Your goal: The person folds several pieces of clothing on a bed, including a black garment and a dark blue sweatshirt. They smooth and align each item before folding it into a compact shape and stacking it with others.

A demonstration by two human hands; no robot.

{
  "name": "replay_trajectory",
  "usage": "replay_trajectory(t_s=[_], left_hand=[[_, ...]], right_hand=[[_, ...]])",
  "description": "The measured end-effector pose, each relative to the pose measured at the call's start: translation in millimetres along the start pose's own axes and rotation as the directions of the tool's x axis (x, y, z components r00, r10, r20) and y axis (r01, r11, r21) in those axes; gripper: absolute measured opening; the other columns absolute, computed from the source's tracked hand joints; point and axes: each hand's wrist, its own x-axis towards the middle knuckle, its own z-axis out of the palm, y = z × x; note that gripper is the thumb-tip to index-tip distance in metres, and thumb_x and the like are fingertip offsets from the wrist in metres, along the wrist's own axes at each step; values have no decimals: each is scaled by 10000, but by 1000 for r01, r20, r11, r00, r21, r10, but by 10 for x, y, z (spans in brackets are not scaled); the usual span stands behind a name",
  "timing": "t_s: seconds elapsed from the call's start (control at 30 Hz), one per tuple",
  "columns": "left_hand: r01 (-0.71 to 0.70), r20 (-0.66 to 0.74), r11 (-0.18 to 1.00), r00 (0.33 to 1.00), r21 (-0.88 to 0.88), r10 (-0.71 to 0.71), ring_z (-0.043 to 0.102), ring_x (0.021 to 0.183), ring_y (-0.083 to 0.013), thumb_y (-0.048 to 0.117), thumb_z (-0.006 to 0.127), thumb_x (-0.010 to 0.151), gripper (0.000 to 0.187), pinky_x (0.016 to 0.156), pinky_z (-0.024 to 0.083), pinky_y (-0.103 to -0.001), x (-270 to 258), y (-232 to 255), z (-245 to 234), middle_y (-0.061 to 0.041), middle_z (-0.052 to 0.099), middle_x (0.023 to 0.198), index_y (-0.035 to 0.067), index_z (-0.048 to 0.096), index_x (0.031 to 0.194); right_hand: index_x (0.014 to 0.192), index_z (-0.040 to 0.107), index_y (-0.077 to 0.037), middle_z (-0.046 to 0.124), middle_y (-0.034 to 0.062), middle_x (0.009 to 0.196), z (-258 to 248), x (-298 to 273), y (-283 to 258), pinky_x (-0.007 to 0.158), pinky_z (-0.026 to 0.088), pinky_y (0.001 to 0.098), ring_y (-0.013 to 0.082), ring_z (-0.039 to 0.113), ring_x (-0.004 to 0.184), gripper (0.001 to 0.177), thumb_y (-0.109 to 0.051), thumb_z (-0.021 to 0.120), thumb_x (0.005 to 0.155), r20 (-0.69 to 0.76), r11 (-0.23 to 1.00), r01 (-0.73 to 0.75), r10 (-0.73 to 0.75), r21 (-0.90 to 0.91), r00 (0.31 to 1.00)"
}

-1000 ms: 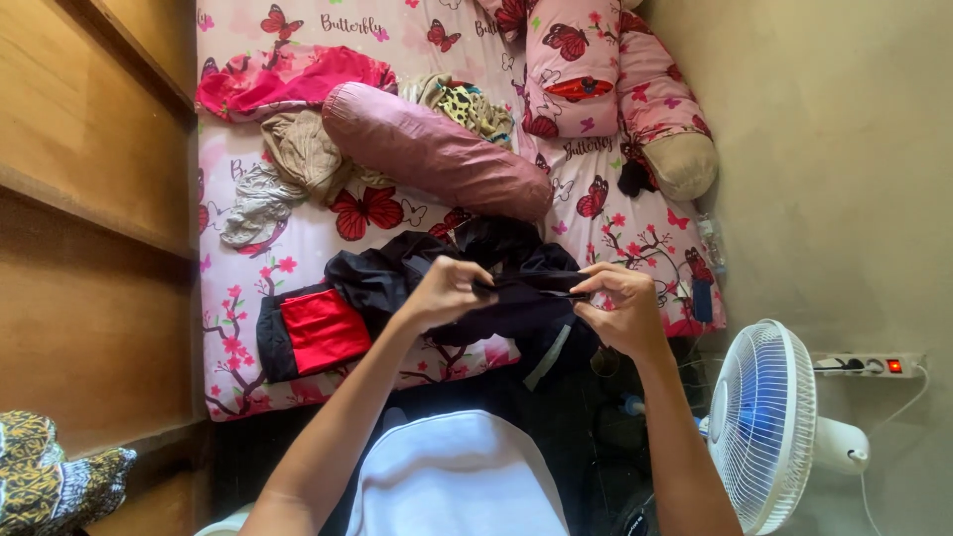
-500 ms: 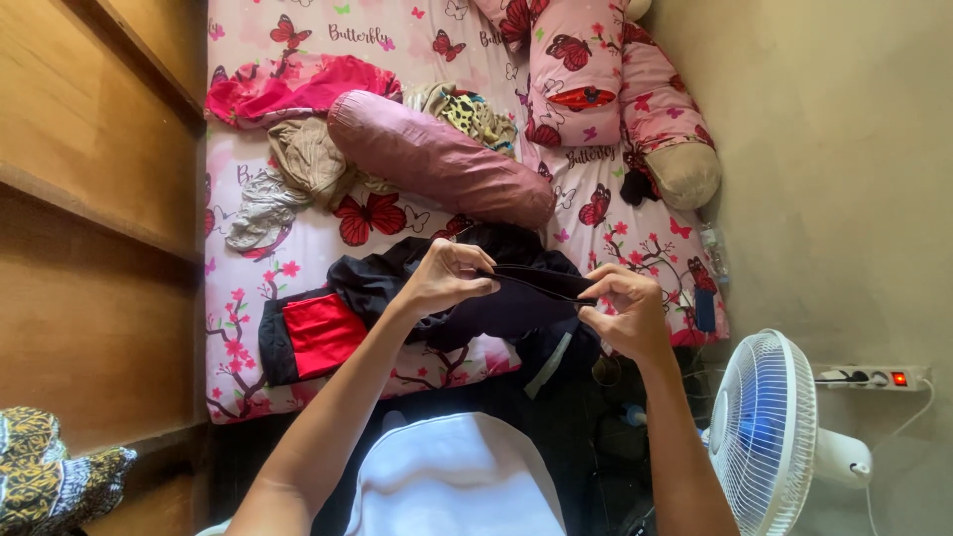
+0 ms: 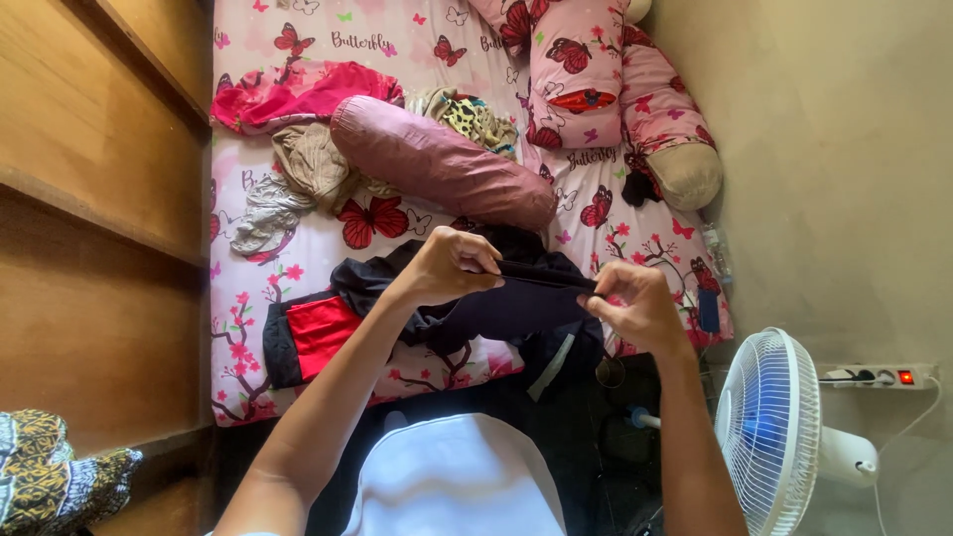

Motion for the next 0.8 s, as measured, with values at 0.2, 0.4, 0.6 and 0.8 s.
replay_trajectory(t_s=[0.2,0.4,0.6,0.8], left_hand=[[-37,79,993,996,113,29,746,779,-337,-157,753,735,186,707,632,-410,97,90,212,-275,720,844,-81,711,898],[-43,175,988,984,151,16,749,816,-367,-101,777,777,281,720,632,-448,182,219,356,-263,725,877,23,593,949],[-81,116,992,991,97,69,747,843,-354,-120,789,756,306,736,619,-461,125,141,401,-246,732,856,33,550,869],[-97,8,995,995,13,97,673,915,-207,4,823,795,286,848,586,-423,-5,-80,533,-138,714,924,57,583,942]], right_hand=[[1313,600,-49,712,274,931,131,105,-641,802,569,541,409,728,879,600,35,770,743,74,871,-228,287,-435,955],[1107,680,-71,542,135,1441,619,143,-503,1129,232,747,399,493,1353,611,-377,908,631,242,605,240,-80,-759,967],[828,588,-90,749,57,1071,482,162,-206,1174,179,682,288,658,1225,311,-217,861,750,266,758,352,-240,-549,933],[763,659,-77,716,74,747,395,73,-166,1052,471,478,332,744,979,242,-182,876,784,200,819,303,-234,-487,952]])
